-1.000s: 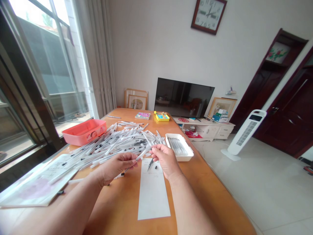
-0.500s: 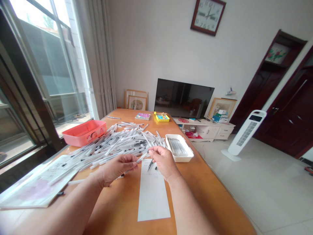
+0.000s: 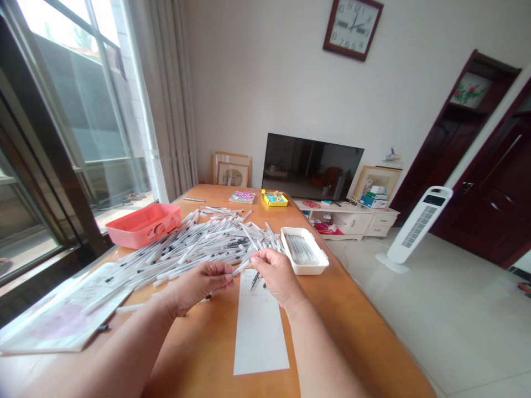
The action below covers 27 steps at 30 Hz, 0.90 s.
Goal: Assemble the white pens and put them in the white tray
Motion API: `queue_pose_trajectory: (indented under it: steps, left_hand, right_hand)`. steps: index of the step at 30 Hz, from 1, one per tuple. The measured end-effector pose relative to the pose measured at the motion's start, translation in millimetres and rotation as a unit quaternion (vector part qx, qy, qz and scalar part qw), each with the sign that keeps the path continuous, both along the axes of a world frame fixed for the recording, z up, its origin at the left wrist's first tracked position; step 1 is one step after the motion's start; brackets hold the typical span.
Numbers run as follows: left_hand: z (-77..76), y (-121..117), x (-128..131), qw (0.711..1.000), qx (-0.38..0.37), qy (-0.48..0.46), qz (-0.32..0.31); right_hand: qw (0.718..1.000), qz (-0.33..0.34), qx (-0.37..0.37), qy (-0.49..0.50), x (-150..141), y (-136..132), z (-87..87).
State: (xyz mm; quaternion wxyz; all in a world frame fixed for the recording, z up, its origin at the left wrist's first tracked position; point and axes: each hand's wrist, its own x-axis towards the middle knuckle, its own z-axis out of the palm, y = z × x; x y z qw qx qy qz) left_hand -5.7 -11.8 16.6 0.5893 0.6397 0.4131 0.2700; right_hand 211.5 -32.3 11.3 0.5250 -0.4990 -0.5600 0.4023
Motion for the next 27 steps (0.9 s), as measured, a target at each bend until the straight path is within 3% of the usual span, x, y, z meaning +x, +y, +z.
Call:
queue_pose_trajectory:
  steps: [6,16,27]
  left_hand:
    - [0.0,0.0,0.7,1.000,0.007,0.003,0.001]
    - [6.7,-5.6,2.5,1.000,-0.002,0.031,-0.001]
    - [8.7,-6.7,2.5,1.000,0.004,0.029,0.005]
  right_hand:
    - [0.999,0.000,0.028,-0.040,-1.3,1.4,-2.5]
    - [0.970,-0.047,0.068,-0.227,-0.3,6.2,-6.5]
    - [0.984,-0.002,0.061,-0.168,5.0,4.5,-3.8]
